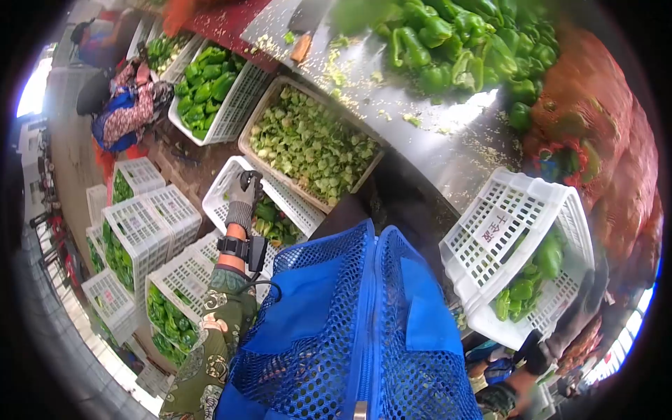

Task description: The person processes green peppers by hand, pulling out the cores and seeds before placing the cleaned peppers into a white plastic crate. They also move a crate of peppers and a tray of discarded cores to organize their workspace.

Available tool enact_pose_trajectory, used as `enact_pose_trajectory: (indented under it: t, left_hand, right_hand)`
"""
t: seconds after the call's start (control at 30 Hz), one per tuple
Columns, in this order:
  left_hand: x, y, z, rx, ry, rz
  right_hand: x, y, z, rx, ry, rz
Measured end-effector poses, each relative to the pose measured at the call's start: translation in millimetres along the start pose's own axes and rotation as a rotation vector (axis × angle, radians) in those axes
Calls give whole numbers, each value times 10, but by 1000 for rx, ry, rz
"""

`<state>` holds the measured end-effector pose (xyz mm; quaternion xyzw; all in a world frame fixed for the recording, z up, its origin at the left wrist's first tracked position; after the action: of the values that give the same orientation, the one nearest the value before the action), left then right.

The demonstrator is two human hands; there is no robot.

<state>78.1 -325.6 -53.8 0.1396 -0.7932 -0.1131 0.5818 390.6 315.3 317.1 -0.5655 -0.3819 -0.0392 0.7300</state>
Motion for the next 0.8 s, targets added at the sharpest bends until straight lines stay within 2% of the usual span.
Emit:
enact_pose_trajectory:
  t: [0.07, 0.1, 0.13, 0.17, 0.23, 0.3, 0.33, 0.4, 0.43, 0.47, 0.53, 0.6, 0.67, 0.73, 0.77, 0.8]
  left_hand:
    - [229, 19, -408, -3, 108, 291]
    - [191, -158, -581, 129, 50, 232]
    - [104, -307, -744, 91, 16, 272]
    - [37, -450, -946, 171, -46, 233]
    - [-376, -966, -1462, 292, -96, 50]
    - [-659, -1189, -1963, 537, -201, -229]
    - [-527, -930, -2138, 589, -401, -127]
    - [-899, -1277, -2650, 655, -423, -147]
    - [-809, -1109, -2756, 602, -406, -121]
    - [-720, -973, -2939, 630, -430, -121]
    - [-921, -1116, -3312, 601, -412, -153]
    - [-1082, -1281, -3636, 611, -412, -130]
    - [-1076, -1217, -3844, 641, -441, -90]
    - [-778, -986, -3801, 674, -462, -49]
    - [-866, -1074, -3905, 712, -434, -113]
    - [-874, -1114, -3959, 712, -411, -95]
  right_hand:
    - [-180, -194, -127, 71, -76, 185]
    - [-378, -367, -184, 114, -134, 223]
    - [-641, -561, -280, 118, -166, 288]
    - [-922, -779, -381, 119, -198, 352]
    - [-1540, -1210, -554, 291, -512, 178]
    - [-2055, -1134, -550, 146, -773, 104]
    - [-2307, -996, -567, -16, -869, 182]
    - [-2743, -1065, -690, -78, -1070, 292]
    - [-2965, -1072, -721, 11, -1171, 223]
    - [-3177, -1048, -766, 97, -1271, 153]
    - [-3576, -832, -913, 96, -1449, 245]
    - [-3909, -648, -1149, 113, -1559, 137]
    - [-4100, -438, -1431, 16, -1563, 187]
    - [-4357, -117, -1686, 183, -1645, 188]
    - [-4546, 260, -1746, 284, -1649, 58]
    - [-4634, 369, -1964, 182, -1729, 86]
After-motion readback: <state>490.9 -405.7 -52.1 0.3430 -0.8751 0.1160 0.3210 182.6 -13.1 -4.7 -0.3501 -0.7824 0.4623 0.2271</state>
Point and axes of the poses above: each hand's wrist, its own z-axis towards the middle knuckle, its own x-axis out of the back of the hand, y = z × x, the point moved 8 cm from there along z, towards the middle knuckle, and after that the axes turned 15 degrees about z, right-handed, at the moved point
